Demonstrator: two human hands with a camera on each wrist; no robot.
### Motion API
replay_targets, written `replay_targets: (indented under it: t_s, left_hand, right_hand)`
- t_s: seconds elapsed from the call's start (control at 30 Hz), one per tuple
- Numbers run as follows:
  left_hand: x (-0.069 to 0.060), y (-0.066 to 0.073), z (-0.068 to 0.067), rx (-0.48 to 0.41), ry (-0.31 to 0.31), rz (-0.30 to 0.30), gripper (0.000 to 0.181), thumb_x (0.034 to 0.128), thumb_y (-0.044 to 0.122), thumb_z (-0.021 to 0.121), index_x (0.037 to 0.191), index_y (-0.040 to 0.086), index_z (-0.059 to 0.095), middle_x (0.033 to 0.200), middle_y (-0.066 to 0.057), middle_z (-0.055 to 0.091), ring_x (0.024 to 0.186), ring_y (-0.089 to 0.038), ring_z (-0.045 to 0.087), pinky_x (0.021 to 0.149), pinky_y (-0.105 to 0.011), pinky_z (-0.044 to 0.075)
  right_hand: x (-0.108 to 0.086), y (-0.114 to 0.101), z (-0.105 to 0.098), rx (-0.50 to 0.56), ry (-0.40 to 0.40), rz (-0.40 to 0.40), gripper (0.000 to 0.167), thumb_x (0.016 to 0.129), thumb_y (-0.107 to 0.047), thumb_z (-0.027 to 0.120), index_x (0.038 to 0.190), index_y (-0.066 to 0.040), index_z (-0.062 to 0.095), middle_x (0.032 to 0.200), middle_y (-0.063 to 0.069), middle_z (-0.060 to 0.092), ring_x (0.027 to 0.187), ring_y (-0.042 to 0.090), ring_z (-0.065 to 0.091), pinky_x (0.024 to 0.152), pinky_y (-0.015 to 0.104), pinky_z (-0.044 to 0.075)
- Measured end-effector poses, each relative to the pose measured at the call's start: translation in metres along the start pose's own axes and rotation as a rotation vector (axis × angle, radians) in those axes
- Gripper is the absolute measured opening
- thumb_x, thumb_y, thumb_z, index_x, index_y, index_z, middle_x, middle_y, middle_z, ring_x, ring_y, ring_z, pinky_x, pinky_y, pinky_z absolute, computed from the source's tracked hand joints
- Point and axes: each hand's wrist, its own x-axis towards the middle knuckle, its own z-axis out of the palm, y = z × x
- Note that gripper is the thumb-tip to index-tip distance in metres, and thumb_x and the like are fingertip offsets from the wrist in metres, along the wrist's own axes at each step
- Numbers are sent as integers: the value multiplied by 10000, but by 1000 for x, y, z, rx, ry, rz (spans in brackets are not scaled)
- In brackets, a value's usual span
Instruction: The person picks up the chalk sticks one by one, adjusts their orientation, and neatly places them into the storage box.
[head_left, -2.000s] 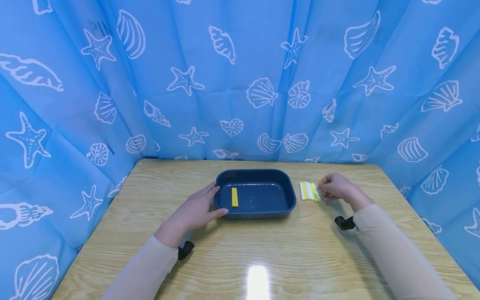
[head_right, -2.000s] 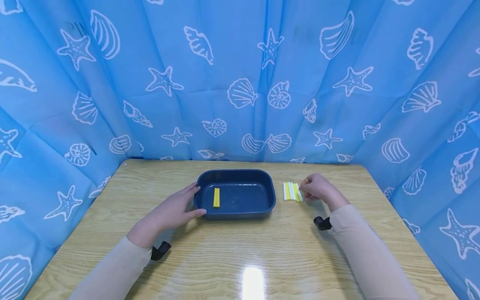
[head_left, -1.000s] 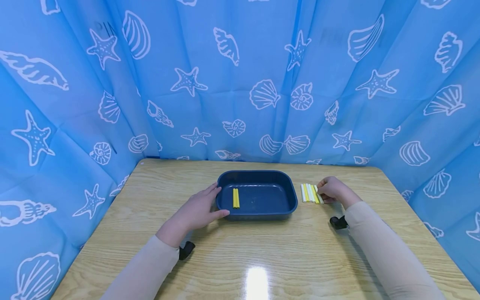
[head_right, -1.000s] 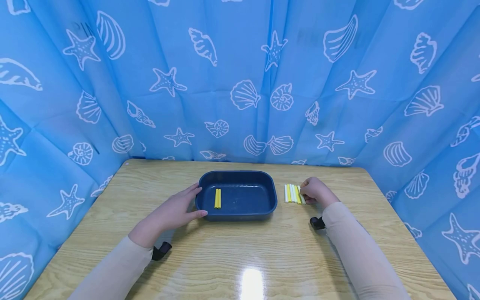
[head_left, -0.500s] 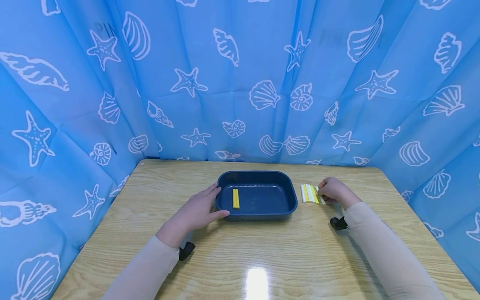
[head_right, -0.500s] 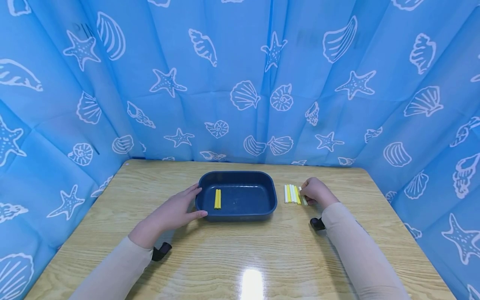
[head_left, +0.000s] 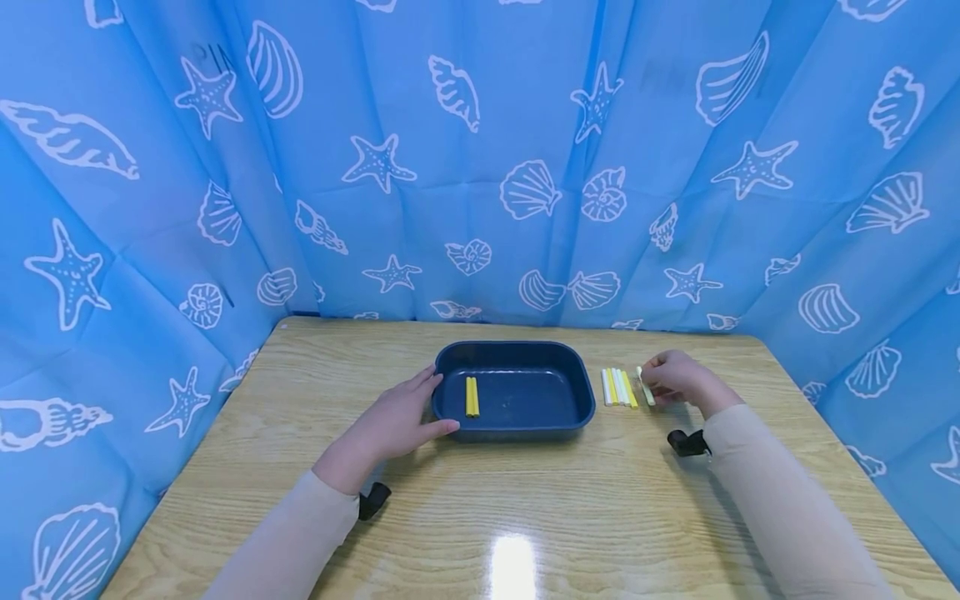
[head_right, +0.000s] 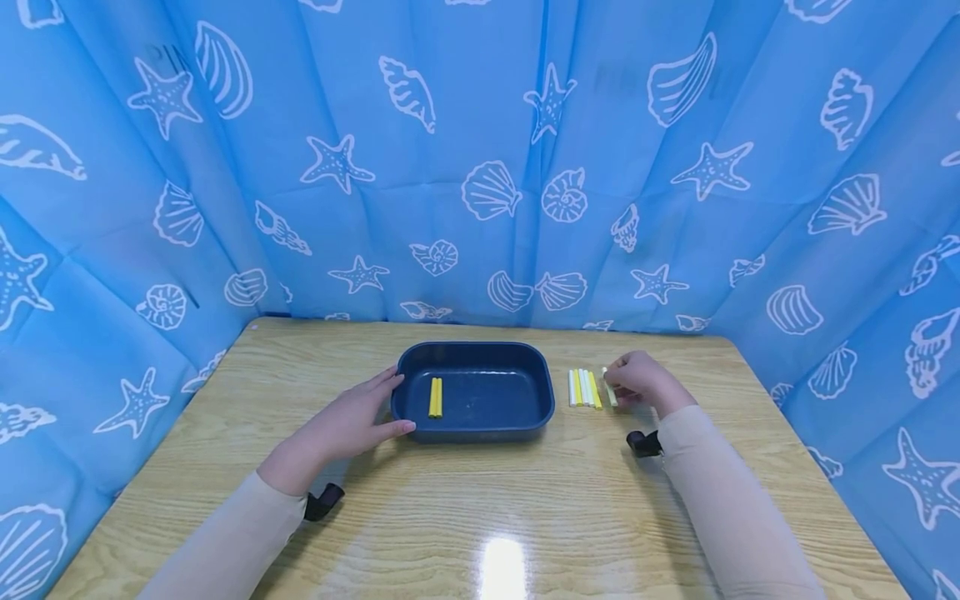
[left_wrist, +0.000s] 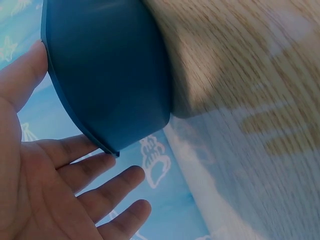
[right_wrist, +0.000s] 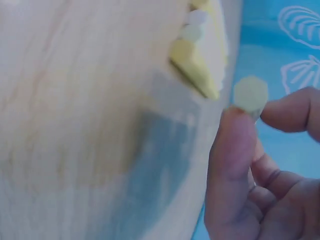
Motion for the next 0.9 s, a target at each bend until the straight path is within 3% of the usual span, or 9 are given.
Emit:
replay_targets:
  t_s: [0.2, 0.57, 0.9]
  left_hand:
    - [0, 0, -1, 4, 1, -5, 854, 936, 526, 653, 1554, 27, 340, 1635, -163, 239, 1451, -390, 324, 1151, -552, 319]
    - [0, -1, 0, -1, 3, -3, 854, 935, 529, 653, 1554, 30, 342, 1636, -160, 238, 1450, -386, 328, 1150, -555, 319]
    - [0, 0, 0, 2, 3, -3, 857, 935, 535, 650, 1554, 30, 341, 1638, -155, 233, 1453, -384, 323, 1152, -552, 318]
  right_hand:
    - [-8, -12, -4, 56, -50, -35, 482, 1000, -104, 531, 1391, 136, 382, 1112, 130, 550, 911, 199, 607, 808, 365, 579]
    - [-24, -44, -5, 246, -146, -70, 467, 1004, -107, 530, 1406, 54, 357, 1010, 28, 551, 845, 126, 589, 754, 265, 576]
    - [-34, -79, 7, 379, -224, -88, 259, 995, -73, 536, 1236, -49, 444, 976, 22, 540, 857, 124, 581, 730, 220, 570]
